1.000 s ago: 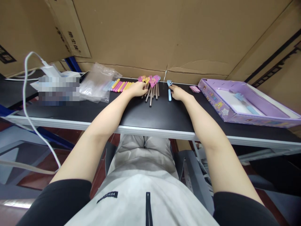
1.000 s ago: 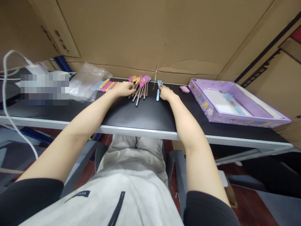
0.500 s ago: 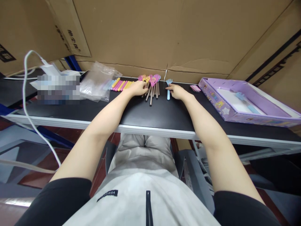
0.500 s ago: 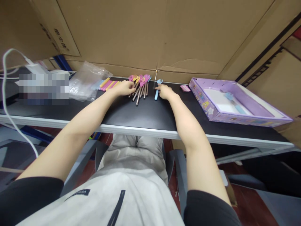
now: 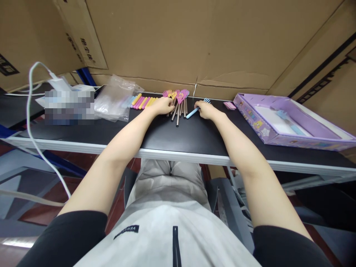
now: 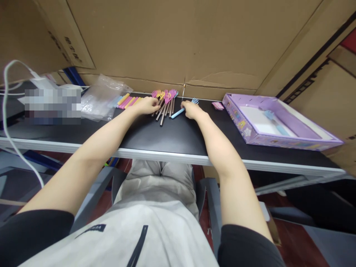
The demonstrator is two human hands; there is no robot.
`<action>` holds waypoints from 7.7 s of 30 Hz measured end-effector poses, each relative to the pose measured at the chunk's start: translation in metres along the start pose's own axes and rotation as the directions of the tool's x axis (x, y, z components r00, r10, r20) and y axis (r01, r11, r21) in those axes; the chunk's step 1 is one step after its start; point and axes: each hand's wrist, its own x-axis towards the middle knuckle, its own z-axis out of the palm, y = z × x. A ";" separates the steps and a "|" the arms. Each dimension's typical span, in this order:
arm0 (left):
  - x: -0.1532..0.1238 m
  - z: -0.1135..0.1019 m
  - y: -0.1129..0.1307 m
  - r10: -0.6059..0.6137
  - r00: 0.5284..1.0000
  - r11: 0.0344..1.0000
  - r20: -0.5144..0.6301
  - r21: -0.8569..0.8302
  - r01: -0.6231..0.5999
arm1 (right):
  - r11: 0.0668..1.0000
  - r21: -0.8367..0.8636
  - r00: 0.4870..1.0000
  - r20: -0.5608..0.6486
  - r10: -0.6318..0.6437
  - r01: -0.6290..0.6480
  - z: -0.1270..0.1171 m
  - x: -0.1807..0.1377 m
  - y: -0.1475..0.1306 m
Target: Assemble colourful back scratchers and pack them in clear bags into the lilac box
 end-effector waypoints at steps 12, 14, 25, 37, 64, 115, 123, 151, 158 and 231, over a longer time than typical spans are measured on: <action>-0.003 -0.004 0.003 0.006 1.000 1.000 -0.014 0.029 -0.005 | 0.991 -0.034 0.984 -0.120 -0.130 0.126 -0.008 -0.003 -0.011; -0.004 -0.008 0.006 0.006 0.997 1.000 -0.081 0.020 -0.004 | 0.991 -0.044 0.977 -0.164 -0.134 0.129 -0.011 -0.005 -0.015; -0.009 0.000 0.030 0.309 0.941 0.942 -0.140 -0.087 -0.323 | 0.985 -0.026 0.958 -0.230 -0.172 0.171 -0.032 -0.018 -0.050; -0.005 -0.008 0.006 0.101 0.985 0.994 -0.139 -0.016 -0.105 | 1.000 0.031 0.894 -0.448 0.015 -0.001 -0.033 -0.017 -0.030; -0.001 -0.001 0.018 0.159 0.955 0.960 -0.251 -0.188 -0.209 | -0.001 1.000 0.866 -0.026 0.499 0.031 -0.027 -0.003 -0.057; 0.002 -0.032 -0.064 -0.067 0.966 0.957 -0.248 -0.290 -0.008 | -0.313 0.908 0.591 0.095 0.801 0.278 -0.055 0.003 0.052; -0.003 -0.036 -0.064 -0.081 0.967 0.966 -0.241 -0.259 0.016 | -0.326 0.896 0.547 0.117 0.829 0.303 -0.053 -0.005 0.054; 0.001 -0.022 -0.016 0.012 0.951 0.970 -0.309 -0.227 -0.086 | -0.257 0.933 0.707 0.002 0.707 0.254 -0.052 -0.007 -0.039; 0.000 -0.017 -0.003 0.062 0.939 0.974 -0.338 -0.186 -0.131 | -0.379 0.890 0.712 0.093 0.696 0.253 -0.049 -0.009 -0.063; 0.005 -0.016 0.000 0.170 0.915 0.980 -0.366 -0.039 -0.197 | -0.385 0.883 0.728 0.075 0.681 0.269 -0.039 -0.002 -0.066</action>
